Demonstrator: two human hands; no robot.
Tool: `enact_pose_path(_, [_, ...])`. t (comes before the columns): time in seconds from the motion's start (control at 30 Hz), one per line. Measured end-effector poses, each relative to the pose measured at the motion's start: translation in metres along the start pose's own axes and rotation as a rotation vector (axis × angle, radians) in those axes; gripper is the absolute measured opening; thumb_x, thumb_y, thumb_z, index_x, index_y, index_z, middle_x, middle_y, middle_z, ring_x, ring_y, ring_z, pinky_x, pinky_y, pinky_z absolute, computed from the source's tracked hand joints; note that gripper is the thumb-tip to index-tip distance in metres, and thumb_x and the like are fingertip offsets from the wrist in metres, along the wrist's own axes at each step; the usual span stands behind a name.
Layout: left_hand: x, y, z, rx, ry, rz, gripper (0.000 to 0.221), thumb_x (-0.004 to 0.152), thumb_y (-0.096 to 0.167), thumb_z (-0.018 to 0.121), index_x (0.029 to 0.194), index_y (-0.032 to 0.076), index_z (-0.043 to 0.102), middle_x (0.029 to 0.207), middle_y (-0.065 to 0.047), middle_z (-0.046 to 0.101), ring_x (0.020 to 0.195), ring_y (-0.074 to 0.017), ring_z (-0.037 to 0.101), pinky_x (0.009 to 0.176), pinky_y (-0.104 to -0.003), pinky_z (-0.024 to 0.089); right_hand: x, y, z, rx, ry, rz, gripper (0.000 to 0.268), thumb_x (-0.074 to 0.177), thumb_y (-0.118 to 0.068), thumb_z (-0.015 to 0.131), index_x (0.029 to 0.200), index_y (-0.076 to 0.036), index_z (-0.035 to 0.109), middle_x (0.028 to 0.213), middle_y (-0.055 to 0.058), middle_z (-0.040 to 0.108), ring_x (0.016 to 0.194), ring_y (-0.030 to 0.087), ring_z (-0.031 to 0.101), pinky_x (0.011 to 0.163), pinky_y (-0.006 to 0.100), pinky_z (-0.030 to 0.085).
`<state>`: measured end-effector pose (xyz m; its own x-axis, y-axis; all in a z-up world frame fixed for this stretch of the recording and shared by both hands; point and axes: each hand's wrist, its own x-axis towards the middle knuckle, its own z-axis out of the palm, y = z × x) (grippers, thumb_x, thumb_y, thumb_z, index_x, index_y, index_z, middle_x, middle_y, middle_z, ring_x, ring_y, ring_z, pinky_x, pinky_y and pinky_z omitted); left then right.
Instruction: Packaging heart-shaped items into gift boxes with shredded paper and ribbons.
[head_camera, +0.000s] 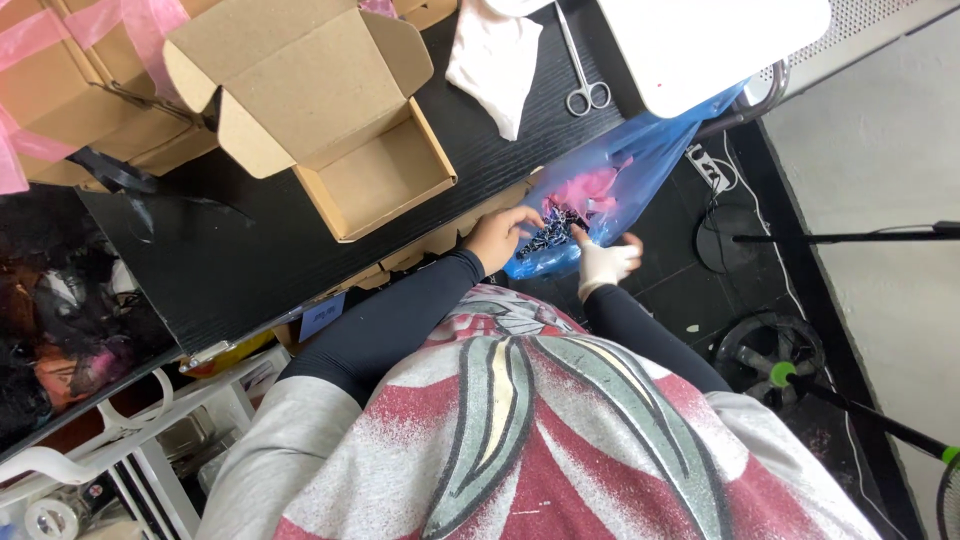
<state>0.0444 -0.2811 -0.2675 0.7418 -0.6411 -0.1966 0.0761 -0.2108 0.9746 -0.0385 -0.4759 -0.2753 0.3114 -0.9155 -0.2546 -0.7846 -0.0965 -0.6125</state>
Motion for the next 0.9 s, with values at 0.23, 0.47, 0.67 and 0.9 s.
enact_pose_path(0.23, [0.002, 0.033, -0.007, -0.307, 0.066, -0.081, 0.076, 0.091, -0.008, 0.043, 0.151, 0.012, 0.000, 0.128, -0.015, 0.062, 0.092, -0.0197, 0.074, 0.070, -0.027, 0.064, 0.063, 0.043, -0.007, 1.217, -1.133, 0.636, 0.042, 0.094, -0.024, 0.057, 0.129, -0.002, 0.055, 0.133, 0.014, 0.062, 0.130, 0.031, 0.055, 0.119, 0.052, 0.038])
enact_pose_path(0.47, [0.013, -0.030, -0.001, -0.768, -0.182, -0.644, 0.036, 0.107, 0.017, 0.046, 0.136, 0.000, 0.058, 0.122, -0.016, 0.069, 0.091, -0.0182, 0.068, 0.073, -0.032, 0.055, 0.055, 0.027, -0.075, 1.397, -1.090, 0.637, 0.046, 0.083, -0.025, 0.069, 0.118, 0.003, 0.061, 0.117, 0.018, 0.067, 0.115, 0.035, 0.063, 0.112, 0.056, 0.042])
enact_pose_path(0.67, [0.009, 0.020, -0.007, -1.267, -0.069, -0.650, 0.036, 0.109, 0.037, 0.028, 0.102, 0.015, 0.056, 0.106, -0.009, 0.071, 0.109, -0.0238, 0.068, 0.094, -0.045, 0.058, 0.084, 0.075, -0.074, 1.802, -1.137, 0.554, 0.064, 0.099, -0.062, 0.057, 0.128, -0.006, 0.065, 0.089, -0.001, 0.062, 0.072, 0.011, 0.057, 0.084, 0.032, 0.054])
enact_pose_path(0.9, [0.004, 0.041, -0.005, -1.265, -0.267, -0.769, 0.058, 0.100, 0.055, 0.039, 0.109, 0.006, 0.068, 0.089, -0.005, 0.068, 0.078, -0.0180, 0.067, 0.078, -0.036, 0.056, 0.085, 0.088, -0.032, 1.284, -1.377, 0.527, 0.056, 0.100, -0.070, 0.047, 0.095, -0.016, 0.063, 0.074, -0.004, 0.058, 0.050, 0.007, 0.051, 0.044, 0.024, 0.043])
